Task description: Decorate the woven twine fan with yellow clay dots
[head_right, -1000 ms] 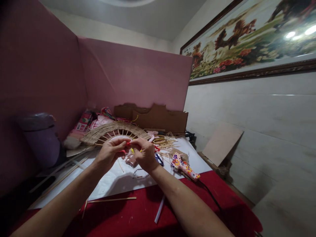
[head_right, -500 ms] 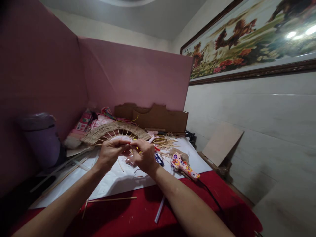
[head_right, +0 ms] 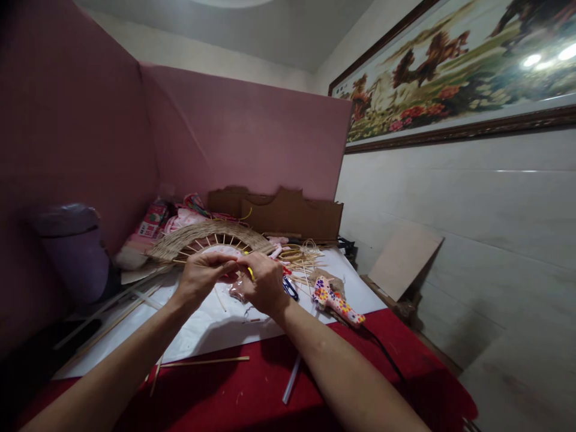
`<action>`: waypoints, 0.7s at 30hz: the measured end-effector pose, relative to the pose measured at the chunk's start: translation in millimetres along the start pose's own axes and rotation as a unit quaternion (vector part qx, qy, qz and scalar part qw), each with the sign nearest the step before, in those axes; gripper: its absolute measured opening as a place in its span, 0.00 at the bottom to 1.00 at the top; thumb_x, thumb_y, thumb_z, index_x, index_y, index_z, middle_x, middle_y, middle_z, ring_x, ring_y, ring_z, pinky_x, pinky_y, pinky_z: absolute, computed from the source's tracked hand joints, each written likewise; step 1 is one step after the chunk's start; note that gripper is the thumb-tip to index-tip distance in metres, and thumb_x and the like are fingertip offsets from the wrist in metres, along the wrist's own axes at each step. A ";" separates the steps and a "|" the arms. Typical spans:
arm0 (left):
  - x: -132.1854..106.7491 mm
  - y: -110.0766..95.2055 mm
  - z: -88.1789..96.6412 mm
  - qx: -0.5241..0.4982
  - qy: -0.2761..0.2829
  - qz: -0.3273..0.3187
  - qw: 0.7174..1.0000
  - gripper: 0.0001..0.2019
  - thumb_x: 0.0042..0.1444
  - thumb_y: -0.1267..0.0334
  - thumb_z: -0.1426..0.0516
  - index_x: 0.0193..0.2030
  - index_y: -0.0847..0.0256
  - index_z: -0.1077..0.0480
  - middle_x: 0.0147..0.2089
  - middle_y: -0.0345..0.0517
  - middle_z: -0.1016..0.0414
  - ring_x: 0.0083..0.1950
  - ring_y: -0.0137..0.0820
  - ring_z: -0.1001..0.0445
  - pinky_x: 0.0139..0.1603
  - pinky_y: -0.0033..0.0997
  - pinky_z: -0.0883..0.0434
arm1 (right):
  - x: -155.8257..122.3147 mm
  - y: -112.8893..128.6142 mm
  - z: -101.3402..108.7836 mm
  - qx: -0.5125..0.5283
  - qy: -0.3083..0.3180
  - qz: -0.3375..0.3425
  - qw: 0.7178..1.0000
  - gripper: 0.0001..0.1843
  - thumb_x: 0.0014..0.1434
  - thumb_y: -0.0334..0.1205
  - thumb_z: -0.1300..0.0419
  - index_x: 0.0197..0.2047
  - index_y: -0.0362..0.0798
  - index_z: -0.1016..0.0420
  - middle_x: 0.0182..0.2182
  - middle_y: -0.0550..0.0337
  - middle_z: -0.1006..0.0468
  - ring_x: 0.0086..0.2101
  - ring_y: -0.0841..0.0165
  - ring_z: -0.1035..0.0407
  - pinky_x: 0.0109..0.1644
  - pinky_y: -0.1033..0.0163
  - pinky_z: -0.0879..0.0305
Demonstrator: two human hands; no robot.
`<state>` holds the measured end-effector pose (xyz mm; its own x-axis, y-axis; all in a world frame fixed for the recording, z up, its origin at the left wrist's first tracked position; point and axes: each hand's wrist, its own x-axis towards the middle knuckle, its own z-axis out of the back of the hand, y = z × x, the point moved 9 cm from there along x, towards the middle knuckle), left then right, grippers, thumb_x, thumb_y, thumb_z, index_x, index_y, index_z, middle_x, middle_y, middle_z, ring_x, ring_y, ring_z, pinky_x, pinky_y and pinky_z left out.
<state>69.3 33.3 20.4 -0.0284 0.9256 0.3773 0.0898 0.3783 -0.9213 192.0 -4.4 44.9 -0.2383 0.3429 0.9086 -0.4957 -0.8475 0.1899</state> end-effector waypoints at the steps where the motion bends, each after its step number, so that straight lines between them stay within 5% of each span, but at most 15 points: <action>1: 0.0 -1.1 0.8 0.009 -0.006 -0.008 1.000 0.10 0.34 0.63 0.33 0.25 0.65 0.22 0.22 0.44 0.23 0.20 0.28 0.27 0.22 0.27 0.27 | -0.1 0.8 -0.7 -0.001 0.005 0.003 1.000 0.07 0.55 0.30 0.45 0.34 0.47 0.27 0.29 0.57 0.24 0.31 0.67 0.32 0.36 0.62 0.37; 21: -1.5 -4.5 4.6 0.047 -0.035 -0.045 0.997 0.06 0.36 0.65 0.35 0.21 0.65 0.26 0.17 0.41 0.28 0.16 0.26 0.31 0.17 0.24 0.31 | -0.9 4.7 -2.7 -0.005 0.022 0.012 1.000 0.08 0.54 0.30 0.46 0.35 0.46 0.26 0.29 0.56 0.24 0.30 0.67 0.33 0.36 0.62 0.38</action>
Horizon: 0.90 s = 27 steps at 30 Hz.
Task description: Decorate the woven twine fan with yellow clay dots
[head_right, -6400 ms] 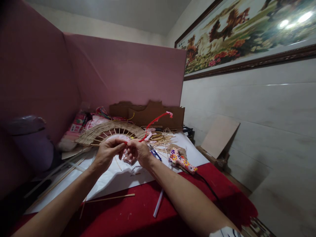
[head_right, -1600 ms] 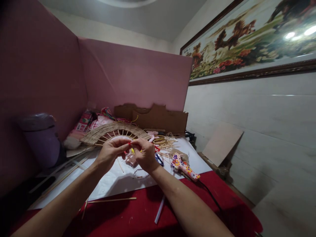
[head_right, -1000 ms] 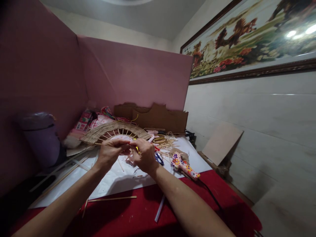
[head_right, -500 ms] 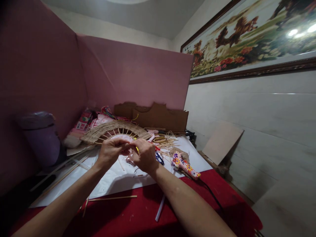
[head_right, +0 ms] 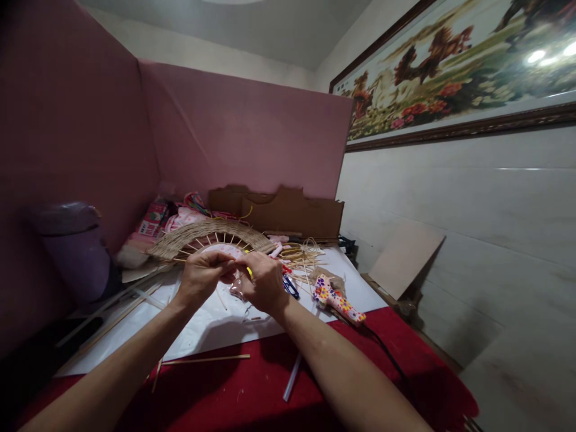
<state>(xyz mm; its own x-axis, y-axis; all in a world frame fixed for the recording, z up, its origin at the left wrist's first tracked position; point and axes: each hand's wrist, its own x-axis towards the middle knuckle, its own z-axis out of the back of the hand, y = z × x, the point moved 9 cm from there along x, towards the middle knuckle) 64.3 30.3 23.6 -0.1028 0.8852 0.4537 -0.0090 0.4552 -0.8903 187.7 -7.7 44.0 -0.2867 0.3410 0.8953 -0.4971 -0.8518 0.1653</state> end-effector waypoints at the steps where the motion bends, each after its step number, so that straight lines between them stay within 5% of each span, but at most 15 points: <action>1: -0.1 -0.6 0.0 0.005 0.000 -0.004 1.000 0.06 0.37 0.65 0.35 0.21 0.65 0.26 0.17 0.41 0.28 0.16 0.26 0.31 0.17 0.24 0.31 | -0.3 -0.5 -0.5 0.000 0.003 -0.001 1.000 0.08 0.54 0.30 0.46 0.35 0.46 0.26 0.29 0.56 0.24 0.31 0.67 0.32 0.36 0.62 0.37; 17: 2.8 2.9 10.4 -0.001 -0.035 0.003 0.999 0.07 0.38 0.63 0.35 0.23 0.65 0.25 0.19 0.42 0.26 0.17 0.27 0.29 0.18 0.24 0.30 | 7.5 -6.4 -0.7 -0.006 0.048 0.002 0.999 0.14 0.55 0.28 0.44 0.44 0.51 0.27 0.42 0.56 0.24 0.44 0.66 0.31 0.48 0.60 0.35; 20: 3.6 15.3 17.7 -0.086 -0.066 0.069 0.992 0.09 0.36 0.64 0.34 0.23 0.67 0.26 0.18 0.44 0.26 0.17 0.29 0.28 0.18 0.25 0.28 | 24.6 -12.2 26.6 0.029 -0.014 -0.019 0.999 0.15 0.56 0.28 0.45 0.45 0.51 0.28 0.46 0.56 0.26 0.45 0.67 0.31 0.48 0.60 0.34; 24: 0.3 30.0 30.9 -0.196 -0.153 0.151 0.957 0.05 0.38 0.72 0.36 0.22 0.69 0.28 0.18 0.44 0.26 0.17 0.29 0.28 0.19 0.24 0.26 | 41.4 -45.1 85.0 0.041 -0.144 -0.146 0.978 0.08 0.60 0.37 0.47 0.39 0.48 0.27 0.34 0.56 0.24 0.35 0.68 0.29 0.38 0.63 0.33; 27: -3.2 32.4 37.2 -0.241 -0.208 0.170 0.933 0.04 0.43 0.78 0.41 0.23 0.69 0.29 0.18 0.43 0.27 0.18 0.26 0.28 0.19 0.20 0.27 | 33.3 -72.2 105.5 0.016 -0.101 -0.226 0.969 0.13 0.60 0.45 0.47 0.31 0.46 0.28 0.23 0.61 0.26 0.24 0.72 0.34 0.29 0.67 0.38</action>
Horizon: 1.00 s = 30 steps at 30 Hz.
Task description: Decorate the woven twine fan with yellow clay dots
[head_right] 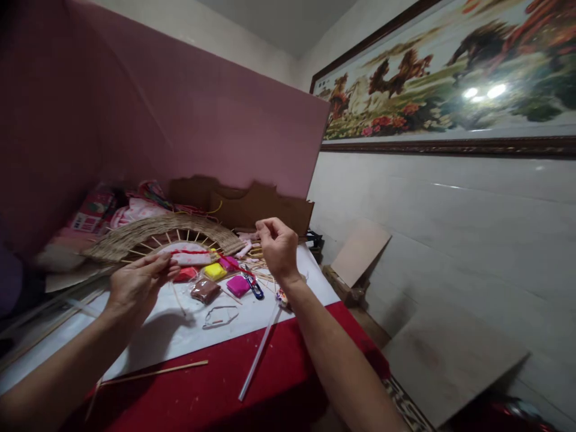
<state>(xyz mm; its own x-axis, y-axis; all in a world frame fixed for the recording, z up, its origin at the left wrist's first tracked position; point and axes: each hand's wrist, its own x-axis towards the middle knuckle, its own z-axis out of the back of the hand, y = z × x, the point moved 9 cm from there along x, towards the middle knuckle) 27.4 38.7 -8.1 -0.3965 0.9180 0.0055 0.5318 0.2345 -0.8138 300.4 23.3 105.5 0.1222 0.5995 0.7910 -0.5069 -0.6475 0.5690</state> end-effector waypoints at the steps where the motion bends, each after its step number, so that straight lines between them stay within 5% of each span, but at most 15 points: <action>1: -0.3 0.3 1.4 -0.010 -0.012 0.005 1.000 0.05 0.44 0.79 0.42 0.22 0.69 0.29 0.18 0.42 0.27 0.18 0.25 0.28 0.19 0.19 0.27 | -2.9 -10.3 3.2 -0.040 0.032 -0.015 0.999 0.14 0.59 0.46 0.46 0.28 0.46 0.28 0.21 0.62 0.27 0.22 0.72 0.35 0.26 0.68 0.40; 6: 1.9 -3.7 2.0 -0.046 -0.017 -0.010 0.999 0.05 0.48 0.79 0.44 0.25 0.69 0.30 0.20 0.43 0.27 0.20 0.25 0.27 0.23 0.20 0.25 | -41.6 -49.1 -6.8 -0.204 0.219 -0.015 0.954 0.10 0.53 0.33 0.45 0.24 0.47 0.26 0.22 0.61 0.25 0.24 0.70 0.33 0.29 0.67 0.41; 13: 2.5 -23.5 -10.6 -0.098 0.044 -0.044 0.993 0.06 0.51 0.77 0.45 0.27 0.67 0.29 0.24 0.44 0.23 0.27 0.28 0.23 0.28 0.21 0.25 | -74.8 -56.3 -67.1 -0.391 0.413 -0.014 0.823 0.08 0.50 0.34 0.43 0.34 0.48 0.25 0.34 0.52 0.21 0.36 0.60 0.28 0.33 0.62 0.40; 21: -0.4 -44.4 -14.8 -0.098 0.083 -0.071 0.989 0.03 0.50 0.74 0.42 0.29 0.65 0.28 0.28 0.45 0.21 0.30 0.31 0.21 0.29 0.23 0.25 | -71.9 -65.7 -85.9 -0.389 0.405 -0.050 0.826 0.09 0.55 0.39 0.44 0.38 0.46 0.28 0.35 0.50 0.22 0.35 0.61 0.28 0.33 0.63 0.40; 26: 2.3 -36.9 -17.8 -0.094 0.105 -0.075 0.987 0.03 0.45 0.71 0.38 0.29 0.66 0.27 0.27 0.46 0.21 0.29 0.32 0.21 0.27 0.24 0.25 | -80.4 -70.7 -99.2 -0.368 0.418 -0.108 0.823 0.26 0.50 0.54 0.41 0.45 0.43 0.32 0.42 0.44 0.24 0.41 0.55 0.28 0.36 0.61 0.38; 30: 6.7 -31.5 -13.1 -0.092 0.091 -0.071 0.989 0.04 0.44 0.72 0.38 0.29 0.66 0.27 0.23 0.44 0.23 0.24 0.29 0.24 0.23 0.22 0.27 | -90.0 -74.6 -102.5 -0.352 0.406 -0.179 0.824 0.28 0.50 0.46 0.40 0.51 0.40 0.37 0.45 0.39 0.26 0.45 0.52 0.30 0.40 0.58 0.37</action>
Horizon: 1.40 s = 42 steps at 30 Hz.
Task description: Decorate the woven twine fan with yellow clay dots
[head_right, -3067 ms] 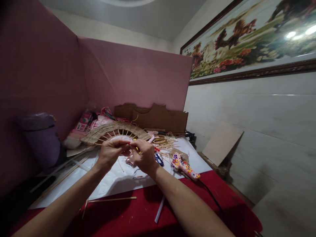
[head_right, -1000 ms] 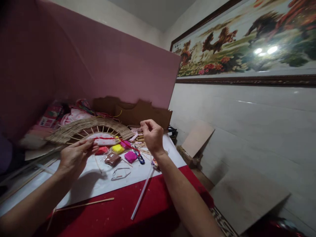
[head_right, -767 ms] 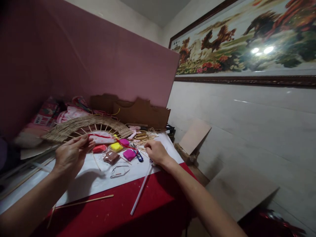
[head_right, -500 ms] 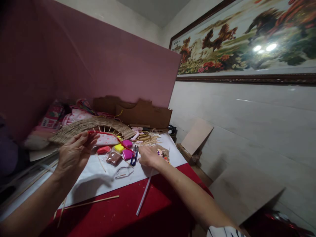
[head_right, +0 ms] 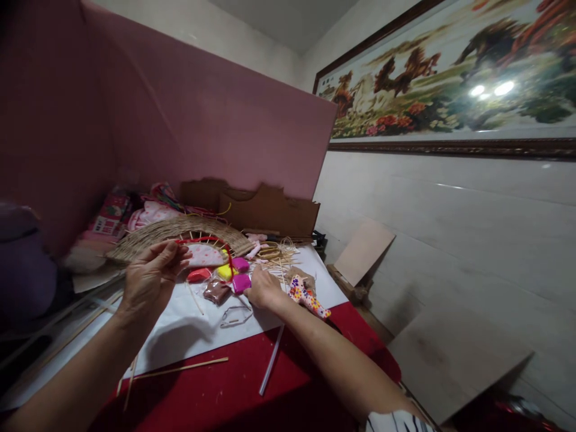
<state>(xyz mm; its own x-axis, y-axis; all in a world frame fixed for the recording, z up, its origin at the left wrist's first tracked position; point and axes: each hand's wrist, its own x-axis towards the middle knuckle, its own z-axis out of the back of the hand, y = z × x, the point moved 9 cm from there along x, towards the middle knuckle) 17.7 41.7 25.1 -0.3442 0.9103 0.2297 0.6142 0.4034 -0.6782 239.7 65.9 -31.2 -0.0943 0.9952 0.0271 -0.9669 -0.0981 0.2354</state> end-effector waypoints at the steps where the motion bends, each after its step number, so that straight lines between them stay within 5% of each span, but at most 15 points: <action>1: 0.6 1.0 1.9 -0.001 -0.006 0.004 1.000 0.03 0.44 0.73 0.38 0.28 0.66 0.27 0.22 0.44 0.23 0.23 0.29 0.24 0.22 0.21 0.27 | -0.2 -0.2 -1.1 0.012 -0.002 -0.006 1.000 0.27 0.49 0.42 0.40 0.52 0.39 0.38 0.45 0.39 0.26 0.45 0.52 0.30 0.41 0.58 0.37; 5: 1.0 3.9 2.6 -0.006 -0.004 0.023 1.000 0.03 0.45 0.76 0.41 0.29 0.68 0.27 0.24 0.47 0.22 0.25 0.30 0.23 0.23 0.21 0.27 | 1.0 -8.3 3.8 0.054 -0.028 -0.027 0.998 0.27 0.48 0.29 0.44 0.53 0.36 0.41 0.44 0.37 0.26 0.44 0.53 0.29 0.41 0.59 0.37; 11: -2.4 9.2 -2.8 -0.008 0.016 0.039 0.999 0.06 0.43 0.77 0.40 0.30 0.67 0.27 0.27 0.48 0.21 0.29 0.33 0.21 0.25 0.22 0.26 | -11.5 -40.5 30.5 0.110 -0.105 -0.074 0.986 0.21 0.51 0.24 0.52 0.50 0.39 0.41 0.43 0.40 0.27 0.42 0.59 0.29 0.41 0.60 0.36; 14: -5.3 16.6 -4.3 0.007 0.023 0.053 0.998 0.07 0.41 0.76 0.38 0.30 0.68 0.27 0.27 0.49 0.21 0.30 0.34 0.21 0.26 0.23 0.25 | -25.8 -49.8 33.9 0.241 -0.124 -0.074 0.960 0.13 0.55 0.30 0.54 0.45 0.45 0.42 0.30 0.56 0.27 0.26 0.68 0.31 0.28 0.65 0.36; 17: -10.1 28.8 -6.4 0.037 0.038 0.077 0.996 0.08 0.40 0.74 0.37 0.31 0.68 0.27 0.28 0.50 0.21 0.30 0.35 0.21 0.25 0.24 0.26 | -39.1 -38.2 29.1 0.434 -0.106 -0.026 0.894 0.05 0.56 0.38 0.51 0.38 0.49 0.43 0.24 0.66 0.34 0.17 0.75 0.42 0.18 0.70 0.45; 22: -19.3 49.1 -4.7 0.079 0.046 0.120 0.989 0.10 0.38 0.71 0.34 0.30 0.68 0.28 0.28 0.52 0.21 0.31 0.37 0.21 0.25 0.25 0.26 | -56.6 5.9 17.6 0.524 -0.020 0.077 0.848 0.24 0.60 0.59 0.56 0.32 0.47 0.37 0.20 0.68 0.42 0.17 0.77 0.51 0.19 0.71 0.55; 29: -24.2 62.1 0.4 0.056 0.027 0.162 0.985 0.07 0.38 0.77 0.36 0.28 0.70 0.26 0.23 0.44 0.25 0.20 0.23 0.29 0.20 0.18 0.30 | -58.5 27.2 -0.2 0.472 0.006 0.109 0.875 0.32 0.58 0.66 0.58 0.32 0.45 0.31 0.22 0.63 0.38 0.23 0.73 0.45 0.25 0.68 0.49; 37: -29.0 64.1 -7.0 0.037 0.052 0.196 0.978 0.06 0.44 0.80 0.41 0.30 0.71 0.25 0.26 0.50 0.23 0.23 0.24 0.27 0.24 0.18 0.28 | -47.5 33.5 2.3 0.469 -0.037 0.111 0.875 0.24 0.59 0.60 0.53 0.30 0.46 0.34 0.21 0.64 0.37 0.23 0.73 0.43 0.27 0.67 0.47; 42: -24.0 57.3 -6.3 0.020 0.042 0.174 0.984 0.06 0.46 0.80 0.42 0.29 0.71 0.25 0.26 0.48 0.24 0.23 0.24 0.28 0.24 0.19 0.28 | -47.5 16.1 21.6 0.269 -0.068 0.096 0.956 0.18 0.62 0.49 0.53 0.31 0.46 0.33 0.28 0.57 0.28 0.30 0.67 0.35 0.34 0.65 0.43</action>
<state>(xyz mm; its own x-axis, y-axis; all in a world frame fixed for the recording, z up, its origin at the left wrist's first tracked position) 65.6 43.5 -14.8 -0.0566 0.9978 0.0343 0.6550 0.0630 -0.7530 233.7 17.0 -7.8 -0.1898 0.9526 0.2376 -0.6704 -0.3026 0.6775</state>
